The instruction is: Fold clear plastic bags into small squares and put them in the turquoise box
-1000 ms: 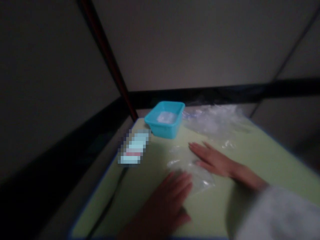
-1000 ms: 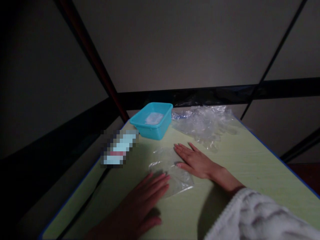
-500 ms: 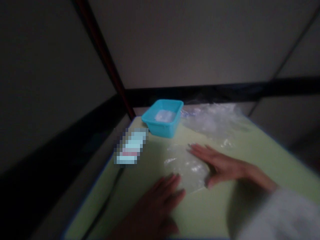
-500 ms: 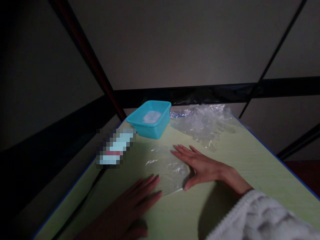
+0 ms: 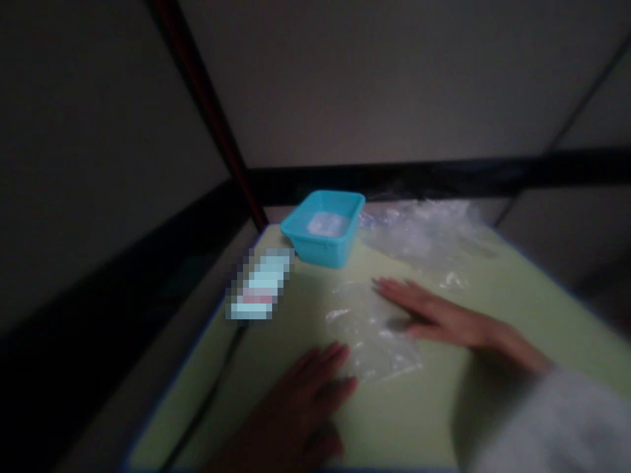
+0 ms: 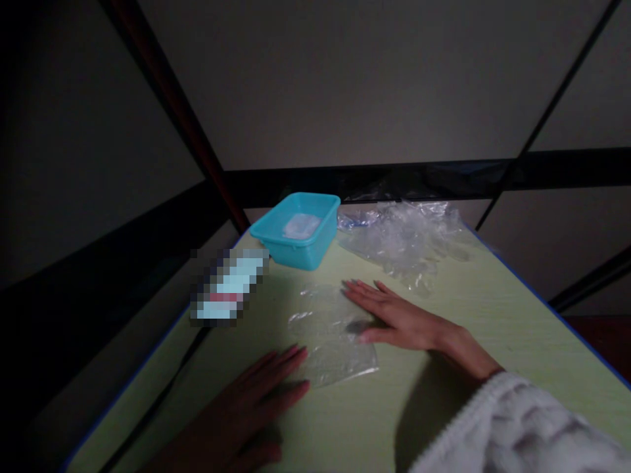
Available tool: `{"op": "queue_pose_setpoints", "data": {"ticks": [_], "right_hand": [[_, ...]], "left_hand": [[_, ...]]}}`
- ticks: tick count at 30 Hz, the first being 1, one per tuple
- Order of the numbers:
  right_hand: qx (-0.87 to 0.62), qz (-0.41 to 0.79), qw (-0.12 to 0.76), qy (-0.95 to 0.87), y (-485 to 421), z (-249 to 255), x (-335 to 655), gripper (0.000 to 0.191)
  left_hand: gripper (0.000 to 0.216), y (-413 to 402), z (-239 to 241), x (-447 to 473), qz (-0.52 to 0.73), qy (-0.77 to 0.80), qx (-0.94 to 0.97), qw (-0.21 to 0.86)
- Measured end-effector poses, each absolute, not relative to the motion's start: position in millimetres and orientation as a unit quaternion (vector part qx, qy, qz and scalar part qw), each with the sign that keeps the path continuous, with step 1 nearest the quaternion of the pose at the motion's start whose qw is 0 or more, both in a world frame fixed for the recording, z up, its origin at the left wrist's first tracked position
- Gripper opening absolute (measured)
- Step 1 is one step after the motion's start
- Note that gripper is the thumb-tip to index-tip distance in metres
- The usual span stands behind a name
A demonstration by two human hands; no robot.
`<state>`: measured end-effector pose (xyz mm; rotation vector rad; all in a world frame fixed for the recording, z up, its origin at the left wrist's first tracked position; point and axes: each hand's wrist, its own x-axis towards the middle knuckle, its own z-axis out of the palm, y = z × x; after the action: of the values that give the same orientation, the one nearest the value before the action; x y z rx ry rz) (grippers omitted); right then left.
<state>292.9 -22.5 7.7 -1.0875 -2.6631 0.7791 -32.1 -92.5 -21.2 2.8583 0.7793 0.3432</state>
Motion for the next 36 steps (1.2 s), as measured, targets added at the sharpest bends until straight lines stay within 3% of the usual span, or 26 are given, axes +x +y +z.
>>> {"op": "queue_pose_setpoints", "data": {"ticks": [2, 10, 16, 18, 22, 24, 28, 36], "right_hand": [[-0.37, 0.237, 0.087, -0.894, -22, 5, 292, 0.068], [-0.366, 0.199, 0.053, -0.907, -21, -7, 292, 0.081], [-0.368, 0.188, 0.083, -0.907, -22, 4, 292, 0.077], [-0.338, 0.169, 0.111, -0.919, -29, 14, 293, 0.066], [-0.278, 0.109, 0.102, -0.949, -58, 20, 295, 0.024], [-0.28, 0.052, 0.115, -0.952, -73, 14, 295, 0.019], [-0.286, -0.034, 0.172, -0.942, -89, -5, 293, 0.027], [-0.239, -0.093, 0.194, -0.947, -93, -15, 294, 0.041]], "left_hand": [[0.062, -93, -21, -32, 0.116, 0.268, 0.953, 0.085], [0.059, -94, -23, -34, 0.121, 0.277, 0.951, 0.068], [0.058, -95, -22, -33, 0.126, 0.281, 0.95, 0.052], [0.057, -95, -22, -33, 0.134, 0.279, 0.95, 0.047], [0.053, -94, -21, -33, 0.154, 0.261, 0.952, 0.051], [0.052, -93, -20, -32, 0.153, 0.262, 0.951, 0.058], [0.051, -93, -17, -31, 0.144, 0.278, 0.947, 0.07], [0.049, -96, -19, -35, 0.138, 0.279, 0.948, 0.066]]}}
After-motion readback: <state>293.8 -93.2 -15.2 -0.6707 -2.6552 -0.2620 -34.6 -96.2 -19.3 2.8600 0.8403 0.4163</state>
